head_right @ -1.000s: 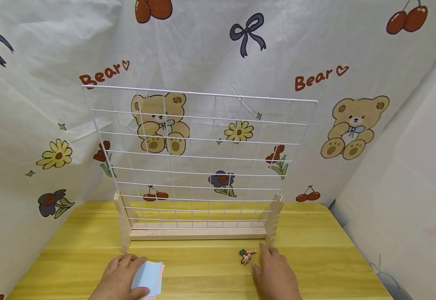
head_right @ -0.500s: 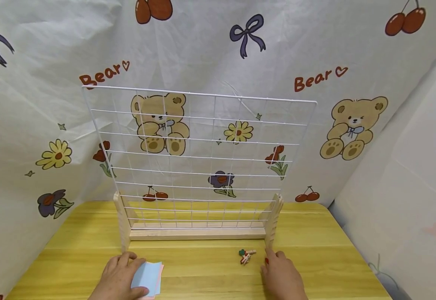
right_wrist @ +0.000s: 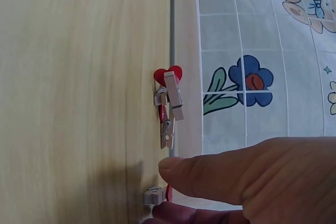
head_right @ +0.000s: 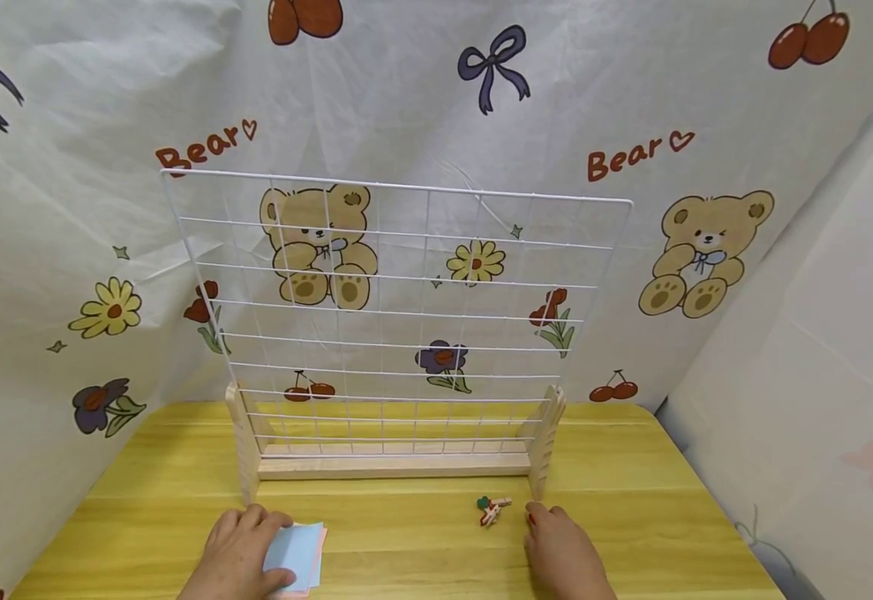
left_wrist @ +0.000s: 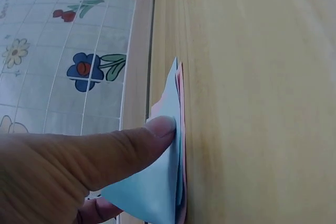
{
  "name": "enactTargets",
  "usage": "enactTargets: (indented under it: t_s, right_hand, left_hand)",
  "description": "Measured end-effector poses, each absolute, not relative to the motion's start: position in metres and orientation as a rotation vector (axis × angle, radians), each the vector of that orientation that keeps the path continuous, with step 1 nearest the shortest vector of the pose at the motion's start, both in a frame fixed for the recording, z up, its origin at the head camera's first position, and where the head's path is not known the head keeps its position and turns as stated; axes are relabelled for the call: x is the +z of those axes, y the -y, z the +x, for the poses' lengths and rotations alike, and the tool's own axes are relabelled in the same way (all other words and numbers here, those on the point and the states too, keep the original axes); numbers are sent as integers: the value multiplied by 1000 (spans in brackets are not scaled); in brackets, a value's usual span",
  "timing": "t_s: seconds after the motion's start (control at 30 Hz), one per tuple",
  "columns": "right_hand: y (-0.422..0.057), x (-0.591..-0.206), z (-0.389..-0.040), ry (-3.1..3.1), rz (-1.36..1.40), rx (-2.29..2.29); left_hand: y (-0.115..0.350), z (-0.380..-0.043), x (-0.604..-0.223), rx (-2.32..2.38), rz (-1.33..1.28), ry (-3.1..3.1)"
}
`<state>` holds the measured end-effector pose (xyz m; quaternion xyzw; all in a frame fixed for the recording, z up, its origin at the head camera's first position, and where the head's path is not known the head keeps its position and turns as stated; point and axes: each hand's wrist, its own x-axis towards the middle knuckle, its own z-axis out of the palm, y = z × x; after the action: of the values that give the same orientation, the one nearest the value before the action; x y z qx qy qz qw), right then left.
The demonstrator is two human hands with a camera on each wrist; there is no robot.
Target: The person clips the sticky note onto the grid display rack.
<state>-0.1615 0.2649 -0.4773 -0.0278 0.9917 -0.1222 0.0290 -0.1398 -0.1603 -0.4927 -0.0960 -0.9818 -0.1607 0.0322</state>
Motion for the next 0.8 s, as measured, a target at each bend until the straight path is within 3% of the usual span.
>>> enactTargets:
  t_s: [0.33,0.8]
  right_hand:
    - [-266,-479,-163,-3121,-98,-399]
    - [-265,-481,-165,-3062,-76,-446]
  left_hand:
    - [163,-140,-493,-387,-312,2886]
    - [171,-142,-475,-672,-277,3073]
